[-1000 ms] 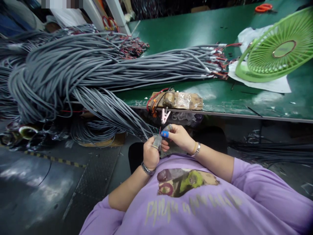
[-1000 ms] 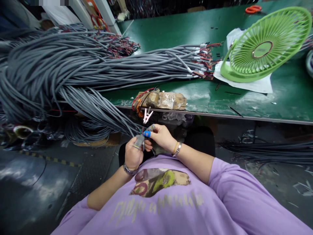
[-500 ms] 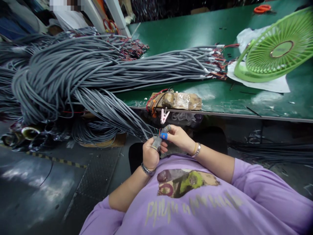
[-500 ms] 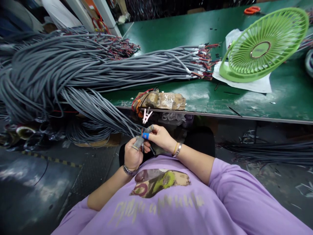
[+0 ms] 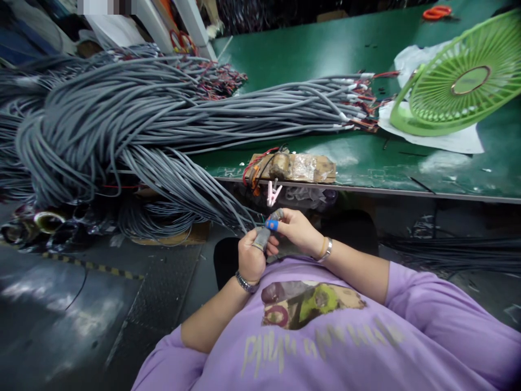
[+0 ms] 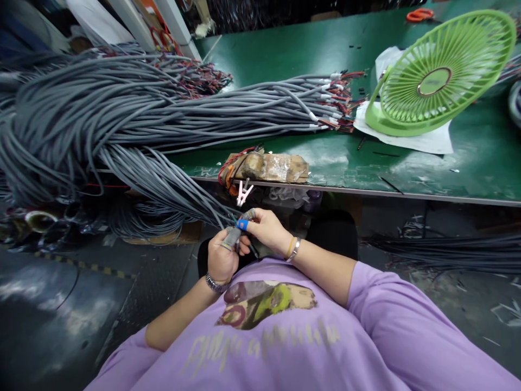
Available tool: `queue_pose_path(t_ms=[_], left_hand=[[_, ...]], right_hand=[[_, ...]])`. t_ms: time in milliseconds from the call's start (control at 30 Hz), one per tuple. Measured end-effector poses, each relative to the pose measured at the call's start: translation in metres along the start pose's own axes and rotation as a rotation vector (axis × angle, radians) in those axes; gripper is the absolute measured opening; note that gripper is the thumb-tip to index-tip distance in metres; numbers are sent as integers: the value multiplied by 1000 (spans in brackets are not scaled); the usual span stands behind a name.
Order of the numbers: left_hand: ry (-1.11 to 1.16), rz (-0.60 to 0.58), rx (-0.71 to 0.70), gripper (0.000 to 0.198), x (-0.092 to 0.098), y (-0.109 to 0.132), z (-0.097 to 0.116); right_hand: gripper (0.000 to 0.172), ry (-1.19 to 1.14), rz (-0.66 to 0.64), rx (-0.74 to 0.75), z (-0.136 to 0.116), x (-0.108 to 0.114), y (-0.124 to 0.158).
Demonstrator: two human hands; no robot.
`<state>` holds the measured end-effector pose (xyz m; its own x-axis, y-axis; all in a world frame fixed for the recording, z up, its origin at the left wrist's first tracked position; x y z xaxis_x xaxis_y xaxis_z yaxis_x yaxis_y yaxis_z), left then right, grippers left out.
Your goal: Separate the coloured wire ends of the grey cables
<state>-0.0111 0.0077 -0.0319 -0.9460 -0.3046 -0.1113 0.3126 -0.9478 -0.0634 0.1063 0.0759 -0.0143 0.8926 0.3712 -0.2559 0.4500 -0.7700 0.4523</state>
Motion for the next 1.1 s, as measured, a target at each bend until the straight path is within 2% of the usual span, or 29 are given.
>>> queue_pose_path(t_ms=[233, 533, 800, 900, 1033, 1100], left_hand=[[58, 58, 25, 29, -1, -1, 1], [-4, 34, 16, 29, 0, -2, 1], [-43, -4, -3, 29, -2, -1, 1], [-7, 38, 16, 31, -4, -2, 1], [52, 87, 34, 31, -5, -4, 0], [32, 57, 40, 31, -6, -5, 0]], right_hand=[[33, -29, 26, 10, 2, -1, 0], [36, -37, -18, -5, 0, -2, 0], [21, -37, -26, -4, -2, -1, 1], [20, -91, -33, -17, -1, -6, 2], [20, -230, -112, -53, 5, -16, 3], [17, -261, -49, -64, 9, -16, 0]])
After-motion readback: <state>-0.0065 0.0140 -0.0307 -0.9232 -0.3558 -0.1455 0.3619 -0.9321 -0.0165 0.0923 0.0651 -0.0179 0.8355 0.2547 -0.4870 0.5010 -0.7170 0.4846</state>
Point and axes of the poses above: each hand's wrist, its own y-axis away from the middle knuckle, its own x-axis out of the back of the hand, z = x × y, the point moved 3 cm from there along -y, towards the middle knuckle, and after that the axes turned 14 degrees about -x, right-handed, at the moved point
